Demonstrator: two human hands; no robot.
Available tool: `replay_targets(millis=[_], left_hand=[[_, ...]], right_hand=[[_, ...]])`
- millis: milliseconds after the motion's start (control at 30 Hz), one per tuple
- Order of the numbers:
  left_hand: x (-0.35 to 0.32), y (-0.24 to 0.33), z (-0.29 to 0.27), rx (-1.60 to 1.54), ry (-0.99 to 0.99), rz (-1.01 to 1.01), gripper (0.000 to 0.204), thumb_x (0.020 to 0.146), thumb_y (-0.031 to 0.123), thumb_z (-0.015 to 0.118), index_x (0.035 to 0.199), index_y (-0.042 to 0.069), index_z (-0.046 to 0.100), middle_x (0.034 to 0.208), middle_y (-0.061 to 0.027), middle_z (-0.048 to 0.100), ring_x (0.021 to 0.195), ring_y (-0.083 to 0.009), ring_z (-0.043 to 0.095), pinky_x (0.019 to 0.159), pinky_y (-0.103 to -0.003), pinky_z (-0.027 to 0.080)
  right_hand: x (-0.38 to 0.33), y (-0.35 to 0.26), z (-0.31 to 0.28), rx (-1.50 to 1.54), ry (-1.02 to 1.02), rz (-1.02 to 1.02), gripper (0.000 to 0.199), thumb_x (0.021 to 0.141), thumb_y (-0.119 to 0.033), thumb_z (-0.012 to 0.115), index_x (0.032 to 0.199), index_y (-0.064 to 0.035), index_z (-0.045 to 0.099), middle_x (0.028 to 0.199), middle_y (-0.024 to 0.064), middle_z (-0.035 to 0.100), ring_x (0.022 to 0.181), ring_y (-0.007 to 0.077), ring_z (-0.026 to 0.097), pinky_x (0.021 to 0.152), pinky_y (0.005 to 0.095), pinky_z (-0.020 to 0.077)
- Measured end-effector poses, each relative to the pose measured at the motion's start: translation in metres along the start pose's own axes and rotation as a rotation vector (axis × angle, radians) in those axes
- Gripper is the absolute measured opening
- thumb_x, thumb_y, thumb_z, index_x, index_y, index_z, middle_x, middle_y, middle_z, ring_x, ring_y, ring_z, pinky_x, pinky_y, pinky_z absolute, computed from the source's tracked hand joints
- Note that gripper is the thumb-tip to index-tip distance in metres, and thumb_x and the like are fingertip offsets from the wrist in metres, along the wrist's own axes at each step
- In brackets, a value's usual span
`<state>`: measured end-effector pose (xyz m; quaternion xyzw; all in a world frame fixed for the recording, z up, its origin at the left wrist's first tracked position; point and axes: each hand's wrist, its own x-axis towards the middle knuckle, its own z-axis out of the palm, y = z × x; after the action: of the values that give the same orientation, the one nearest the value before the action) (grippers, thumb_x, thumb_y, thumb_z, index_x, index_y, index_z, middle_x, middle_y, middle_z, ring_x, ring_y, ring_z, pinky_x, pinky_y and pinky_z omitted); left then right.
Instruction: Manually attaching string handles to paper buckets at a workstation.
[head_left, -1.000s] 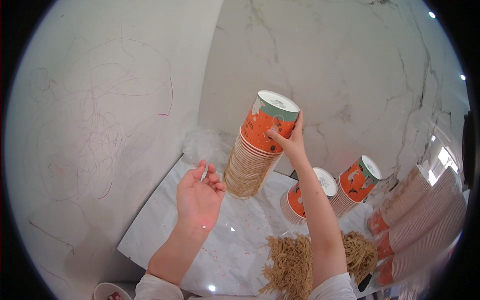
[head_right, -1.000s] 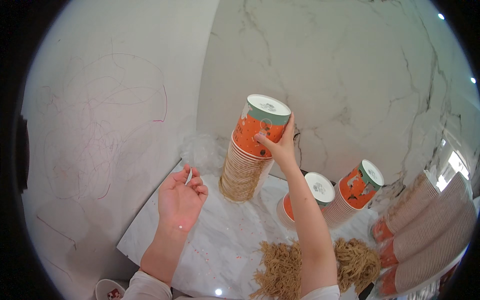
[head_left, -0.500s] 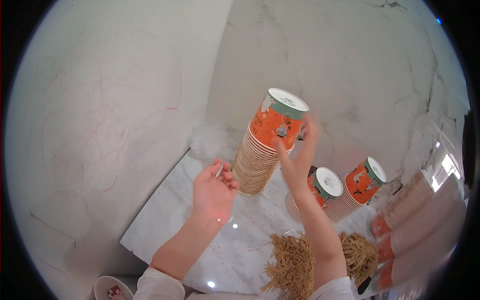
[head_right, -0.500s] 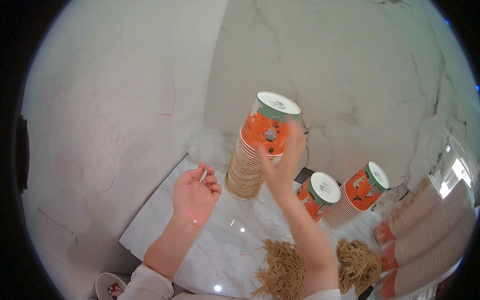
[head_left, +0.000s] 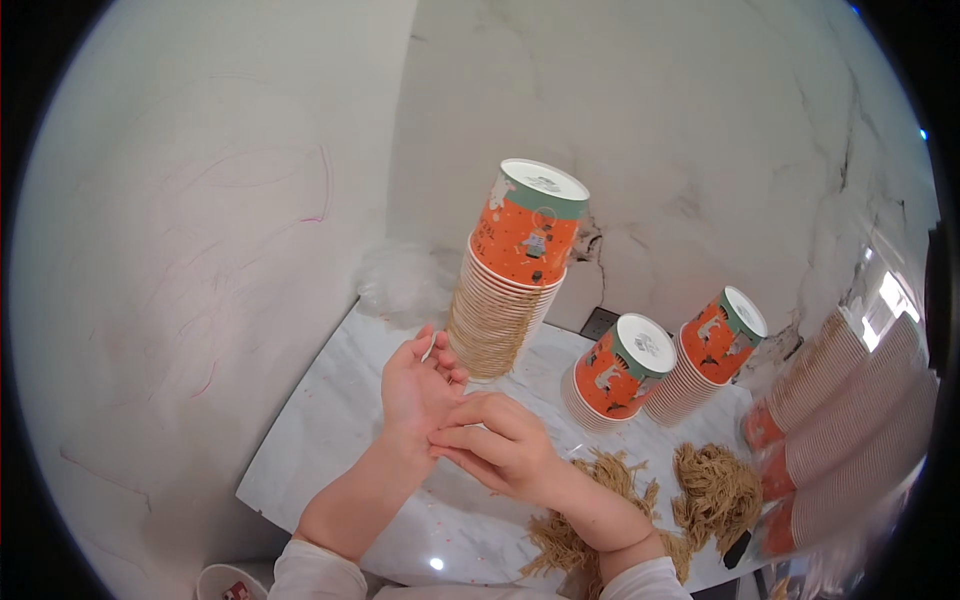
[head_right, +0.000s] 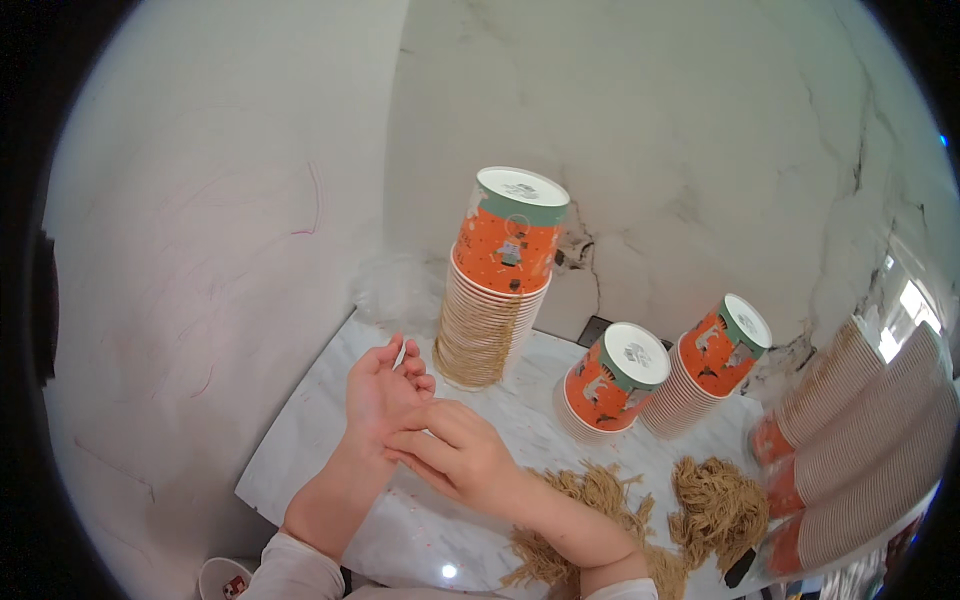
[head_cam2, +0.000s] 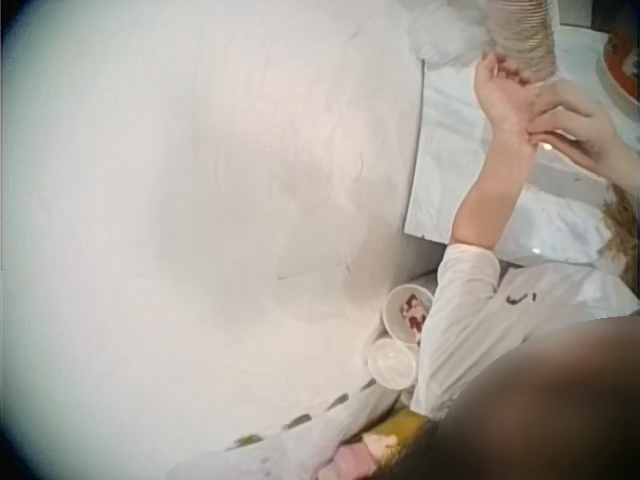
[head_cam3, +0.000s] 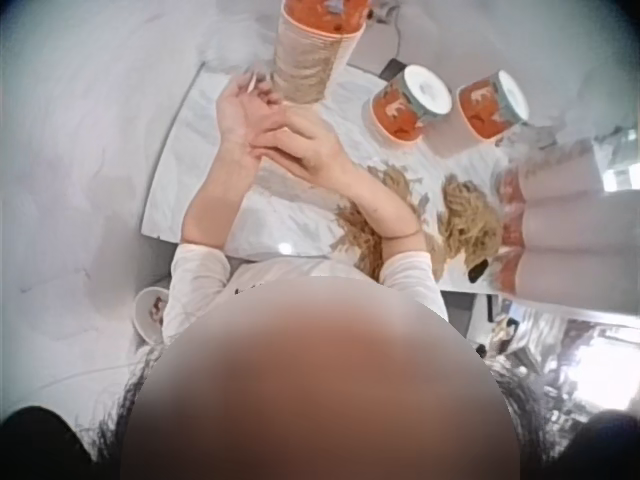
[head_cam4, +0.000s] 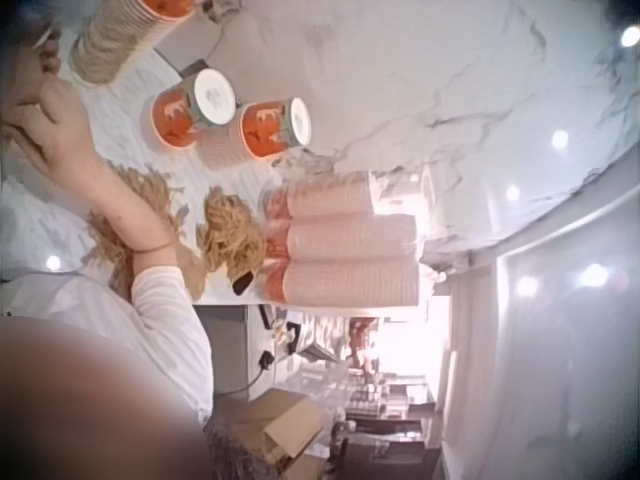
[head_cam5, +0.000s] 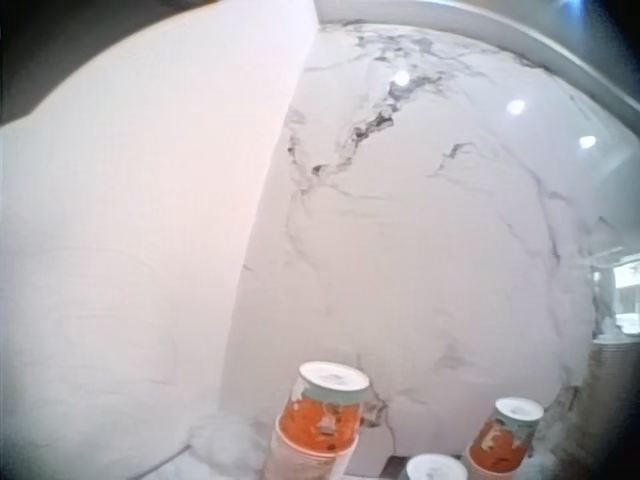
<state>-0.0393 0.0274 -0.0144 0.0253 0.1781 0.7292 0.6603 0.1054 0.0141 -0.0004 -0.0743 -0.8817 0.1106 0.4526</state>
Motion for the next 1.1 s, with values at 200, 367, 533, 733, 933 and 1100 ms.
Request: replay_targets(millis=[200, 367, 533, 733, 933, 1100], left_hand=[[-0.002, -0.002, 0.001, -0.013, 0.078, -0.02, 0.02, 0.092, 0.012, 0.056, 0.111, 0.011, 0.053, 0.1, -0.0014, 0.057, 0.077, -0.012, 0.05, 0.07, -0.029, 0.042], [-0.002, -0.002, 0.003, 0.004, 0.055, 0.004, 0.019, 0.091, 0.01, 0.056, 0.11, 0.011, 0.054, 0.101, -0.0014, 0.057, 0.077, -0.0117, 0.049, 0.071, -0.029, 0.041], [-0.001, -0.005, 0.005, 0.014, 0.093, -0.018, 0.018, 0.091, 0.011, 0.057, 0.109, 0.011, 0.054, 0.101, -0.0011, 0.057, 0.076, -0.0112, 0.048, 0.071, -0.028, 0.04], [0.006, -0.002, 0.0, 0.039, 0.083, 0.006, 0.016, 0.093, 0.012, 0.057, 0.108, 0.01, 0.055, 0.1, -0.0005, 0.057, 0.075, -0.0106, 0.048, 0.07, -0.027, 0.04], [0.006, -0.002, 0.0, 0.037, 0.094, -0.002, 0.015, 0.093, 0.012, 0.058, 0.107, 0.01, 0.055, 0.099, -0.0003, 0.057, 0.076, -0.0109, 0.049, 0.07, -0.028, 0.041], [0.007, -0.007, -0.003, 0.055, 0.084, -0.029, 0.016, 0.092, 0.012, 0.059, 0.108, 0.01, 0.055, 0.099, -0.0005, 0.057, 0.076, -0.0116, 0.05, 0.071, -0.029, 0.042]], right_hand=[[-0.024, 0.013, -0.061, -0.206, -0.217, 0.271, 0.025, 0.077, 0.001, 0.077, 0.1, -0.0082, 0.074, 0.093, 0.0071, 0.069, 0.084, 0.0241, 0.067, 0.07, 0.034, 0.0533], [-0.045, 0.031, -0.125, -0.471, 0.085, 0.654, 0.017, 0.082, -0.002, 0.075, 0.099, -0.0018, 0.074, 0.087, 0.0098, 0.07, 0.081, 0.0216, 0.068, 0.067, 0.0333, 0.0525], [-0.093, 0.071, -0.166, -0.895, 0.033, 0.709, 0.027, 0.073, -0.004, 0.081, 0.099, 0.0005, 0.074, 0.096, 0.014, 0.068, 0.081, 0.0256, 0.068, 0.071, 0.0351, 0.0529], [-0.102, 0.094, -0.18, -0.684, 0.083, 1.013, 0.023, 0.07, -0.001, 0.081, 0.09, 0.0016, 0.069, 0.091, 0.0135, 0.067, 0.083, 0.031, 0.066, 0.074, 0.0393, 0.0537], [-0.093, 0.092, -0.171, -0.68, 0.075, 0.951, 0.021, 0.071, -0.003, 0.081, 0.088, 0.0012, 0.068, 0.088, 0.0122, 0.065, 0.083, 0.0307, 0.066, 0.074, 0.0395, 0.0531], [-0.096, 0.109, -0.151, -0.75, 0.169, 0.909, 0.021, 0.073, -0.008, 0.081, 0.085, -0.0014, 0.066, 0.089, 0.0105, 0.064, 0.087, 0.0296, 0.064, 0.074, 0.0405, 0.0519]])
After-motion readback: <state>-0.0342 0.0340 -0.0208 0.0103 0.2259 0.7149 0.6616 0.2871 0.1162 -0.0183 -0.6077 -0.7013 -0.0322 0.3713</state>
